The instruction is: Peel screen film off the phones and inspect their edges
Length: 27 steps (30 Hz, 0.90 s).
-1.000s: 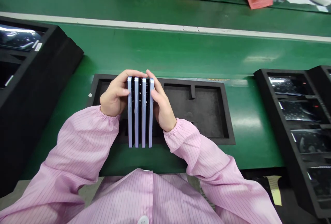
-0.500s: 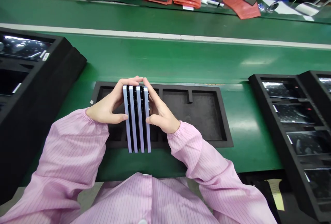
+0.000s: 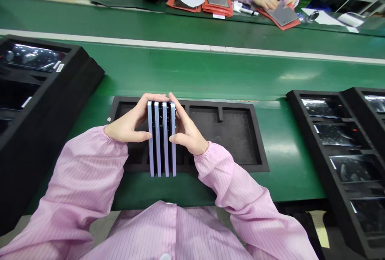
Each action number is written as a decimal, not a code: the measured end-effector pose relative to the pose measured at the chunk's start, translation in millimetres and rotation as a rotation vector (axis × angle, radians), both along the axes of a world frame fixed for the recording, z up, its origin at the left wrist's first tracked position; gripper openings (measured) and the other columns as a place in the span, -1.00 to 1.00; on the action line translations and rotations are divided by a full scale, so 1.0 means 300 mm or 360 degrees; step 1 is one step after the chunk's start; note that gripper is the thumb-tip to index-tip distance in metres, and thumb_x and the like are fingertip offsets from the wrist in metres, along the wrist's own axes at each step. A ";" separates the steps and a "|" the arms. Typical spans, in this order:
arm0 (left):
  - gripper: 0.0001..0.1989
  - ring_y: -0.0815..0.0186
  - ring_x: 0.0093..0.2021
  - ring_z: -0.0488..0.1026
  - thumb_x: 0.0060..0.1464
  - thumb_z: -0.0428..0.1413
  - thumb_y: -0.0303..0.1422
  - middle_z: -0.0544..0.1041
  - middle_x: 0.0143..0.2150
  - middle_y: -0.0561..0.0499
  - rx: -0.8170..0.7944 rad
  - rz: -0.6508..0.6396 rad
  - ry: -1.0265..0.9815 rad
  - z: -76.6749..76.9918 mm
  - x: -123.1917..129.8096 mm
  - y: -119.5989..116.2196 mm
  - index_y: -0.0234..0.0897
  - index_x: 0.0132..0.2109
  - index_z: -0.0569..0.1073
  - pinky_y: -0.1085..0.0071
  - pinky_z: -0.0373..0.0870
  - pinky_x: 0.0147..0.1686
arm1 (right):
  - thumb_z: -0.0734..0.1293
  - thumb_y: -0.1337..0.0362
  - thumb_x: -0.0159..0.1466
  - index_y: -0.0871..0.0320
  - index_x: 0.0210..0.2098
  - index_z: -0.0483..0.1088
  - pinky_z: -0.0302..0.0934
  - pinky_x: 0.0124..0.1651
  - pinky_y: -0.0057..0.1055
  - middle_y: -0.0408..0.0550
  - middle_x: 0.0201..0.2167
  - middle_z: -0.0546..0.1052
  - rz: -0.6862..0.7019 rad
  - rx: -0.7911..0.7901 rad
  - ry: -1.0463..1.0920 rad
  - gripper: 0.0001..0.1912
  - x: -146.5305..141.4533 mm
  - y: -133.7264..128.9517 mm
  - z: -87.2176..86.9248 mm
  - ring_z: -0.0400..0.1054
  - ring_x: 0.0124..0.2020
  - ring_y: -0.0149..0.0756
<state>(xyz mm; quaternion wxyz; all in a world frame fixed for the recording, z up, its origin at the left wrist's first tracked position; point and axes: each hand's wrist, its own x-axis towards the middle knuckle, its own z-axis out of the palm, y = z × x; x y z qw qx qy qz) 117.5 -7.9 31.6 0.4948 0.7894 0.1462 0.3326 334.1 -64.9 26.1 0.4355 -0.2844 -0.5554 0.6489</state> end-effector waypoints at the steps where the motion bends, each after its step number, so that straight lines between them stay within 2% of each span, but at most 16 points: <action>1: -0.18 -0.15 0.42 0.19 0.01 0.33 -0.22 0.21 0.39 -0.17 0.0002 0.0014 -0.0026 -0.004 0.007 -0.002 0.01 0.35 0.17 -0.18 0.17 0.39 | 0.51 0.05 0.11 -0.07 0.53 -0.17 0.18 0.44 0.01 -0.07 0.55 0.02 -0.0011 -0.0007 -0.0012 0.17 -0.001 -0.003 0.001 0.05 0.50 0.06; 5: -0.20 0.03 0.13 0.43 -0.02 0.38 -0.16 0.34 0.23 -0.12 0.0026 0.0130 -0.0102 -0.017 0.036 -0.017 0.00 0.30 0.21 0.05 0.44 0.14 | 0.51 0.02 0.17 -0.03 0.52 -0.16 0.16 0.46 0.00 0.02 0.48 0.16 -0.0070 0.0093 -0.0071 0.12 -0.008 -0.012 0.010 0.14 0.45 0.02; 7: -0.22 0.14 -0.03 0.47 -0.02 0.38 -0.21 0.38 0.13 -0.08 0.0000 0.0180 -0.0092 -0.016 0.043 -0.026 0.01 0.29 0.21 0.18 0.50 -0.04 | 0.52 0.00 0.18 -0.02 0.50 -0.15 0.17 0.45 0.00 0.04 0.47 0.17 -0.0101 0.0136 -0.0094 0.10 -0.011 -0.011 0.012 0.15 0.45 0.02; 9: -0.25 0.20 -0.11 0.47 -0.01 0.35 -0.27 0.39 0.06 -0.06 -0.0030 0.0202 -0.0052 -0.011 0.046 -0.032 0.00 0.28 0.21 0.25 0.51 -0.13 | 0.53 -0.01 0.18 -0.02 0.49 -0.13 0.19 0.44 0.01 0.05 0.47 0.18 -0.0130 0.0146 -0.0109 0.09 -0.013 -0.008 0.010 0.15 0.45 0.03; 17: -0.22 0.08 0.09 0.44 -0.03 0.35 -0.26 0.32 0.21 -0.14 0.0019 0.0207 0.0006 -0.014 0.043 -0.020 -0.05 0.29 0.18 0.17 0.48 0.00 | 0.53 0.00 0.17 -0.02 0.48 -0.12 0.19 0.43 0.02 0.04 0.45 0.21 -0.0125 0.0107 -0.0059 0.08 -0.013 0.001 -0.007 0.18 0.43 0.03; 24: -0.21 0.13 0.02 0.43 -0.04 0.34 -0.31 0.35 0.17 -0.10 0.0006 0.0214 -0.0012 -0.018 0.042 -0.023 -0.04 0.30 0.20 0.19 0.45 -0.01 | 0.52 -0.03 0.17 -0.02 0.45 -0.08 0.25 0.38 0.02 0.06 0.42 0.25 -0.0176 0.0168 -0.0132 0.05 -0.010 0.002 -0.007 0.21 0.40 0.03; 27: -0.23 0.03 0.14 0.39 -0.01 0.36 -0.19 0.35 0.22 -0.11 -0.0033 0.0179 -0.0114 -0.028 0.045 -0.017 -0.04 0.30 0.25 0.10 0.38 0.11 | 0.51 -0.03 0.18 -0.01 0.43 -0.04 0.24 0.38 0.02 0.06 0.36 0.32 -0.0207 0.0174 -0.0102 0.00 -0.015 -0.001 -0.007 0.26 0.37 0.02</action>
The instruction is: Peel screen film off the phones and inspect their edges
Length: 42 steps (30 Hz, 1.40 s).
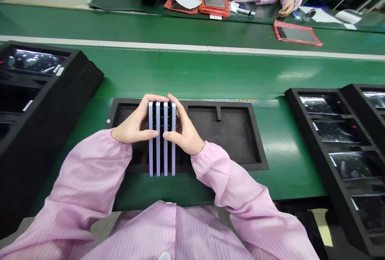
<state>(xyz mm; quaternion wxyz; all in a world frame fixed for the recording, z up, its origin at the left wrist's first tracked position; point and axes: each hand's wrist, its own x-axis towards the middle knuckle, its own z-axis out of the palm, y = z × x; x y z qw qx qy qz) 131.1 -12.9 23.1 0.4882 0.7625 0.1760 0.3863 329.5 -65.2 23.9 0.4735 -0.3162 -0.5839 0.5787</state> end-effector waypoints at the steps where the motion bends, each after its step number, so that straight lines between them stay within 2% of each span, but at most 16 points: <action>1: -0.26 0.00 0.18 0.37 0.01 0.35 -0.13 0.36 0.24 -0.11 -0.0041 -0.0021 -0.0056 -0.004 0.003 0.002 -0.05 0.29 0.27 0.06 0.33 0.17 | 0.50 -0.02 0.19 0.00 0.41 -0.02 0.22 0.39 0.02 0.05 0.34 0.35 -0.0021 -0.0005 0.0032 -0.04 -0.002 -0.002 0.000 0.29 0.34 0.01; 4: -0.35 -0.05 0.24 0.33 0.09 0.28 -0.02 0.41 0.24 -0.08 -0.0159 -0.0057 -0.0188 -0.010 0.014 0.003 -0.05 0.27 0.35 0.01 0.24 0.27 | 0.45 -0.01 0.22 0.01 0.35 0.06 0.20 0.38 -0.02 0.01 0.25 0.42 -0.0118 -0.0008 0.0088 -0.17 -0.010 -0.006 0.003 0.36 0.25 -0.05; 9: -0.52 -0.03 0.28 0.35 0.20 0.18 -0.12 0.45 0.25 -0.05 -0.0122 0.0029 -0.0255 -0.003 0.036 -0.012 -0.07 0.23 0.42 0.02 0.22 0.31 | 0.41 -0.07 0.22 0.02 0.27 0.14 0.28 0.26 -0.04 0.01 0.16 0.46 -0.0281 0.0040 -0.0023 -0.27 -0.015 -0.009 0.016 0.42 0.09 -0.09; 16: -0.52 -0.01 0.31 0.36 0.27 0.14 -0.15 0.44 0.29 -0.06 0.0050 0.0032 -0.0198 0.008 0.038 -0.018 -0.03 0.30 0.39 0.02 0.23 0.34 | 0.41 -0.06 0.21 0.02 0.24 0.15 0.28 0.26 -0.06 0.01 0.14 0.47 -0.0331 0.0071 -0.0049 -0.29 -0.016 -0.011 0.024 0.42 0.07 -0.10; 23: -0.47 -0.07 0.29 0.37 0.24 0.16 -0.04 0.46 0.27 -0.10 0.0133 0.0047 -0.0175 0.009 0.030 -0.009 -0.04 0.29 0.40 -0.06 0.28 0.33 | 0.40 -0.19 0.20 0.01 0.26 0.17 0.25 0.29 -0.02 0.02 0.18 0.44 -0.0355 0.0089 -0.0140 -0.22 -0.014 -0.010 0.023 0.38 0.12 -0.04; 30: -0.48 -0.05 0.24 0.42 0.21 0.19 -0.02 0.49 0.22 -0.10 0.0104 0.0126 -0.0223 0.002 0.044 -0.014 -0.08 0.24 0.43 -0.01 0.33 0.28 | 0.41 -0.12 0.22 0.02 0.27 0.17 0.27 0.31 -0.03 0.01 0.14 0.48 -0.0329 0.0103 -0.0104 -0.26 -0.014 -0.010 0.021 0.42 0.11 -0.07; 36: -0.49 0.04 0.15 0.48 0.19 0.24 -0.05 0.51 0.14 -0.11 0.0206 0.0255 -0.0214 -0.007 0.047 -0.018 -0.10 0.20 0.41 0.09 0.41 0.17 | 0.36 -0.06 0.25 -0.01 0.38 0.15 0.12 0.45 -0.02 -0.03 0.31 0.40 -0.0164 -0.0009 0.0103 -0.23 -0.007 -0.011 -0.009 0.32 0.31 -0.03; 42: -0.46 0.04 0.13 0.49 0.12 0.27 -0.09 0.49 0.13 -0.14 0.0251 0.0285 -0.0218 -0.009 0.048 -0.024 -0.14 0.19 0.40 0.09 0.41 0.14 | 0.36 -0.01 0.23 -0.06 0.41 0.17 0.09 0.49 -0.01 -0.08 0.34 0.38 -0.0111 -0.0016 0.0202 -0.22 -0.002 -0.009 -0.036 0.30 0.34 -0.02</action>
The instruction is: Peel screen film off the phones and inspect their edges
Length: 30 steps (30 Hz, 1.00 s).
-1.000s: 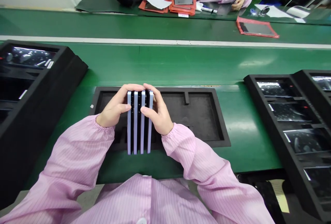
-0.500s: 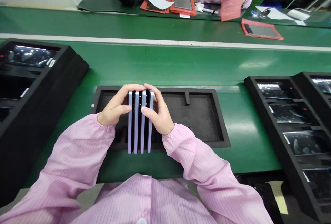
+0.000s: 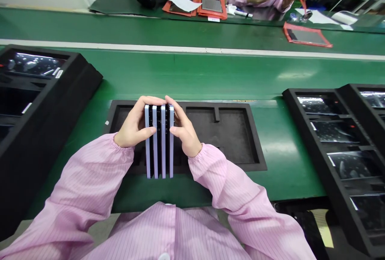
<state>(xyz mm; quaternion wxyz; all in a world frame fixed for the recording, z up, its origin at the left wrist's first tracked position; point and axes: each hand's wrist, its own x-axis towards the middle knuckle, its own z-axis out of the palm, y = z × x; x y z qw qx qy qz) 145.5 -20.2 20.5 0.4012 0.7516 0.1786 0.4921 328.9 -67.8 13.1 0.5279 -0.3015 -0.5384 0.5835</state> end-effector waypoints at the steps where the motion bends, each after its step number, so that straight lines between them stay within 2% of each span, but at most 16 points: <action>1: -0.46 0.05 0.11 0.49 0.11 0.28 -0.10 0.50 0.12 -0.14 -0.0003 0.0022 0.0000 0.002 0.004 -0.004 -0.14 0.18 0.40 0.10 0.42 0.12 | 0.36 -0.01 0.24 -0.07 0.41 0.17 0.09 0.49 -0.01 -0.09 0.34 0.38 -0.0002 0.0001 -0.0005 -0.22 0.000 0.000 0.000 0.30 0.34 -0.02; 8: -0.69 0.16 -0.07 0.54 0.25 0.18 -0.16 0.56 0.00 -0.07 -0.0031 0.0235 -0.0033 0.023 0.034 -0.028 -0.16 0.06 0.44 0.20 0.47 -0.03 | 0.37 -0.11 0.22 -0.06 0.44 0.14 0.07 0.50 0.03 -0.07 0.35 0.37 -0.0033 -0.0027 -0.0110 -0.15 0.002 -0.004 0.009 0.27 0.37 0.03; 11: -0.74 0.16 -0.03 0.55 0.30 0.11 -0.18 0.58 0.00 -0.04 -0.0111 0.0229 -0.0108 0.024 0.038 -0.032 -0.15 0.04 0.47 0.19 0.45 0.01 | 0.37 -0.07 0.24 -0.07 0.43 0.16 0.04 0.51 0.01 -0.10 0.36 0.36 -0.0037 -0.0007 -0.0101 -0.18 0.002 -0.006 0.011 0.25 0.38 0.00; 16: -0.68 0.06 0.07 0.52 0.25 0.12 -0.11 0.58 0.04 -0.06 -0.0233 0.0148 -0.0193 0.011 0.035 -0.028 -0.13 0.06 0.49 0.10 0.44 0.10 | 0.36 -0.07 0.26 -0.06 0.44 0.15 0.06 0.50 0.01 -0.11 0.37 0.35 -0.0037 0.0004 -0.0113 -0.19 0.001 -0.009 0.014 0.23 0.40 0.01; 23: -0.52 0.01 0.14 0.48 0.14 0.24 -0.01 0.52 0.11 -0.09 -0.0098 0.0006 -0.0147 0.009 0.022 -0.021 -0.09 0.12 0.44 0.05 0.44 0.17 | 0.35 -0.16 0.24 -0.07 0.44 0.14 0.20 0.43 0.02 -0.11 0.40 0.31 -0.0073 0.0018 -0.0201 -0.15 0.003 -0.014 0.022 0.15 0.45 0.05; 30: -0.59 0.04 0.14 0.49 0.20 0.22 -0.09 0.51 0.10 -0.09 -0.0029 0.0052 -0.0120 0.009 0.024 -0.021 -0.09 0.13 0.42 0.06 0.44 0.16 | 0.36 -0.09 0.27 -0.05 0.39 0.20 0.06 0.51 0.01 -0.11 0.39 0.34 -0.0101 0.0034 -0.0156 -0.24 -0.005 -0.014 0.037 0.21 0.42 0.01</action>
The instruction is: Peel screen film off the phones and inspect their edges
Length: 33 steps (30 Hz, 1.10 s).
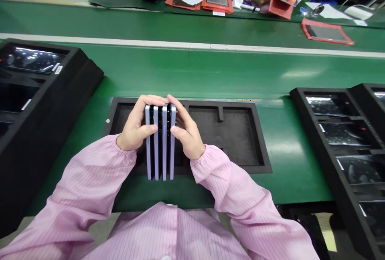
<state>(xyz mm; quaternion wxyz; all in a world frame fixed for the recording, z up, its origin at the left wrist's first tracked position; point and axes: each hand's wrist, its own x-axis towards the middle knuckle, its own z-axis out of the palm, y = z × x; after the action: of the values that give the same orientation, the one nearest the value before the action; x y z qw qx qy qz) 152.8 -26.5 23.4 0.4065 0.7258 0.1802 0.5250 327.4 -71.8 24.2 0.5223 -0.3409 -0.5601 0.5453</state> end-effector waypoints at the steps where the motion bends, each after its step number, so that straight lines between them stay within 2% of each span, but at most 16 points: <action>1: -0.59 0.05 0.14 0.49 0.20 0.23 -0.10 0.51 0.09 -0.08 0.0002 -0.0009 -0.0007 0.000 0.000 0.001 -0.09 0.13 0.43 0.07 0.45 0.15 | 0.36 -0.09 0.27 -0.05 0.39 0.20 0.06 0.51 0.01 -0.10 0.38 0.34 -0.0001 -0.0009 -0.0002 -0.24 -0.001 0.000 0.001 0.22 0.41 0.01; 6: -0.58 0.06 0.11 0.49 0.20 0.24 -0.06 0.51 0.08 -0.08 -0.0015 -0.0013 0.0009 0.001 -0.003 0.002 -0.09 0.12 0.43 0.09 0.45 0.13 | 0.37 -0.16 0.24 -0.03 0.39 0.19 0.07 0.50 0.02 -0.07 0.38 0.34 -0.0022 -0.0031 -0.0055 -0.19 -0.002 0.002 0.001 0.24 0.39 0.03; 12: -0.56 0.11 0.07 0.50 0.21 0.22 -0.10 0.49 0.10 -0.09 0.0014 -0.0051 0.0037 -0.004 -0.009 0.009 -0.11 0.17 0.40 0.16 0.45 0.09 | 0.37 -0.04 0.29 -0.03 0.37 0.21 0.11 0.48 -0.04 -0.08 0.35 0.37 0.0029 0.0037 0.0062 -0.29 0.001 0.006 -0.006 0.29 0.35 -0.04; 16: -0.43 0.05 0.12 0.47 0.16 0.25 -0.06 0.44 0.15 -0.15 0.0141 -0.0123 0.0102 -0.012 -0.020 0.023 -0.15 0.23 0.34 0.12 0.45 0.12 | 0.41 -0.05 0.24 -0.05 0.40 0.16 0.25 0.37 -0.07 -0.07 0.39 0.32 0.0106 0.0016 0.0087 -0.19 0.009 0.004 -0.014 0.28 0.35 -0.01; 20: -0.42 0.05 0.13 0.47 0.15 0.25 -0.11 0.43 0.16 -0.17 0.0189 -0.0125 0.0120 -0.014 -0.026 0.029 -0.15 0.25 0.32 0.11 0.45 0.14 | 0.44 -0.11 0.20 -0.05 0.42 0.12 0.35 0.26 -0.09 -0.03 0.39 0.30 0.0098 0.0014 0.0026 -0.11 0.012 0.005 -0.021 0.27 0.35 0.03; 30: -0.41 0.04 0.18 0.44 0.16 0.26 -0.10 0.42 0.16 -0.16 0.0195 -0.0120 0.0120 -0.013 -0.028 0.030 -0.13 0.26 0.33 0.09 0.43 0.19 | 0.44 -0.09 0.22 -0.07 0.41 0.15 0.34 0.28 -0.07 -0.04 0.37 0.33 0.0085 0.0070 0.0024 -0.15 0.014 0.011 -0.029 0.27 0.35 0.02; 33: -0.39 0.01 0.20 0.42 0.15 0.26 -0.07 0.41 0.18 -0.16 0.0165 -0.0176 0.0117 -0.012 -0.032 0.032 -0.12 0.27 0.34 0.05 0.40 0.22 | 0.44 -0.10 0.23 -0.08 0.41 0.13 0.32 0.30 -0.04 -0.03 0.36 0.33 0.0110 0.0078 0.0031 -0.15 0.015 0.009 -0.030 0.28 0.34 0.02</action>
<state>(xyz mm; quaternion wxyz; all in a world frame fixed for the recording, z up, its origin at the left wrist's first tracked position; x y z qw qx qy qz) 143.1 -16.9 19.6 0.3900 0.7734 0.1272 0.4833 331.9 -69.1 15.3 0.5166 -0.3031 -0.5796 0.5525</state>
